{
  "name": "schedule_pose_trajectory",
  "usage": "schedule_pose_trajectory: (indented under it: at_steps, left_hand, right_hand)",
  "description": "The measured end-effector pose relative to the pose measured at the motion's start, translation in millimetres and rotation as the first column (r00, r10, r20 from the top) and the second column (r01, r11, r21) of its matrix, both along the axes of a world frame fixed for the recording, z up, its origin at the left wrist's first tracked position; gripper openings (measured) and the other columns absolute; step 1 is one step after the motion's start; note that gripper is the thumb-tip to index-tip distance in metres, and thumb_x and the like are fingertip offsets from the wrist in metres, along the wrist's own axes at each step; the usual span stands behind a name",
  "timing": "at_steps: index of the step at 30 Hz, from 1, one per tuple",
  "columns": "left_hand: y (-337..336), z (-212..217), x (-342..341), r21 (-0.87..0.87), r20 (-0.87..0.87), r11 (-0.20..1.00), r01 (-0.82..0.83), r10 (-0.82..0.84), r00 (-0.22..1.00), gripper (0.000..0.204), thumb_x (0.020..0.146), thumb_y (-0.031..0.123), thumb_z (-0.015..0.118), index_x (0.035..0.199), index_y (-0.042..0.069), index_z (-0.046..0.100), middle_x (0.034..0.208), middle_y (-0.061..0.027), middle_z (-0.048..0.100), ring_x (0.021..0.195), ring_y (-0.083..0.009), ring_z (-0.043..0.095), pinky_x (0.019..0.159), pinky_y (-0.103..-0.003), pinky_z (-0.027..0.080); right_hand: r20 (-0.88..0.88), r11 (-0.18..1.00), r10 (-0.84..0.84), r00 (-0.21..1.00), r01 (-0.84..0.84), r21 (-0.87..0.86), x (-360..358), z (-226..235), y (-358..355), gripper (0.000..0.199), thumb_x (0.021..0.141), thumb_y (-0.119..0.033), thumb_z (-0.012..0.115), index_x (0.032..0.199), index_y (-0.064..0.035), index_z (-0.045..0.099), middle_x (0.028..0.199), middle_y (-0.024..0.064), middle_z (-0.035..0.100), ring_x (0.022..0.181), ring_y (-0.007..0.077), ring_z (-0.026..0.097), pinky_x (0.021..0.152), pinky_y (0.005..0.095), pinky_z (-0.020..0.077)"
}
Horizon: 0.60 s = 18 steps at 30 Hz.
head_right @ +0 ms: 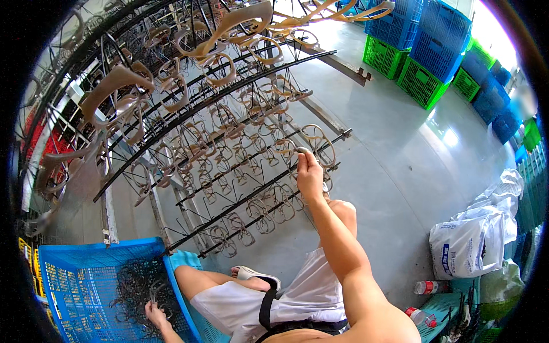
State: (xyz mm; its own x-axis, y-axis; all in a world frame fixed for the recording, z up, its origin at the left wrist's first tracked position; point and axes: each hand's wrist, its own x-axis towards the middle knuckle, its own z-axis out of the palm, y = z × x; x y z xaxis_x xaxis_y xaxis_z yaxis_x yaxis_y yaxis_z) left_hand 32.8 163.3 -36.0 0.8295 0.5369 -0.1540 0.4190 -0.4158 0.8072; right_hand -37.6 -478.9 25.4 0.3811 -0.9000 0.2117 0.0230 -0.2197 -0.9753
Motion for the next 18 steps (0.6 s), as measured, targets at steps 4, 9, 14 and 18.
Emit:
schedule_pose_trajectory:
  at_steps: [4,9,14,18]
  left_hand:
    - [-33.8,24.6,-9.2,-0.119,0.053,0.993,0.003,0.003,0.999,0.025,0.091,0.031,0.052,0.1,0.008,0.055,0.084,-0.0003,0.056,0.055,-0.0063,0.045,0.041,-0.02,0.03]
    - [-61.0,74.3,-27.7,-0.329,0.307,0.944,0.027,0.08,0.948,0.027,0.091,0.029,0.055,0.109,0.009,0.056,0.085,-0.0007,0.057,0.062,-0.0059,0.047,0.049,-0.017,0.035]
    - [-133.9,127.0,-50.1,-0.501,0.563,0.694,0.517,-0.192,0.804,0.006,0.089,0.01,0.056,0.093,0.006,0.056,0.073,-0.0004,0.052,0.053,-0.005,0.041,0.043,-0.018,0.03]
    - [-167.9,132.6,-69.5,-0.354,0.653,0.635,0.686,-0.357,0.668,0.013,0.085,0.0,0.055,0.098,0.003,0.056,0.082,-0.0014,0.054,0.062,-0.004,0.043,0.052,-0.017,0.032]
  right_hand:
    - [-0.057,0.995,-0.047,0.997,0.041,-0.096,-0.2,-6.7,-7.3,0.022,0.094,-0.023,0.05,0.104,-0.0064,0.06,0.056,-0.0016,0.045,0.046,0.0073,0.037,0.042,0.0257,0.0308]
    - [-0.253,0.983,0.151,0.956,-0.172,-0.066,0.9,-10.6,-2.6,0.027,0.09,-0.02,0.052,0.109,-0.0005,0.055,0.077,0.0113,0.052,0.07,0.0212,0.047,0.064,0.0352,0.0379]
    - [-0.374,0.761,0.295,0.879,-0.453,-0.465,-27.9,52.6,125.0,0.032,0.084,-0.011,0.059,0.114,0.0,0.052,0.103,0.0184,0.053,0.096,0.0335,0.051,0.086,0.0413,0.0402]
    - [0.024,0.363,0.932,0.363,-0.929,-0.069,-20.1,56.6,231.4,0.036,0.091,-0.017,0.054,0.12,0.0027,0.046,0.101,0.0122,0.05,0.094,0.0212,0.05,0.084,0.0308,0.0411]
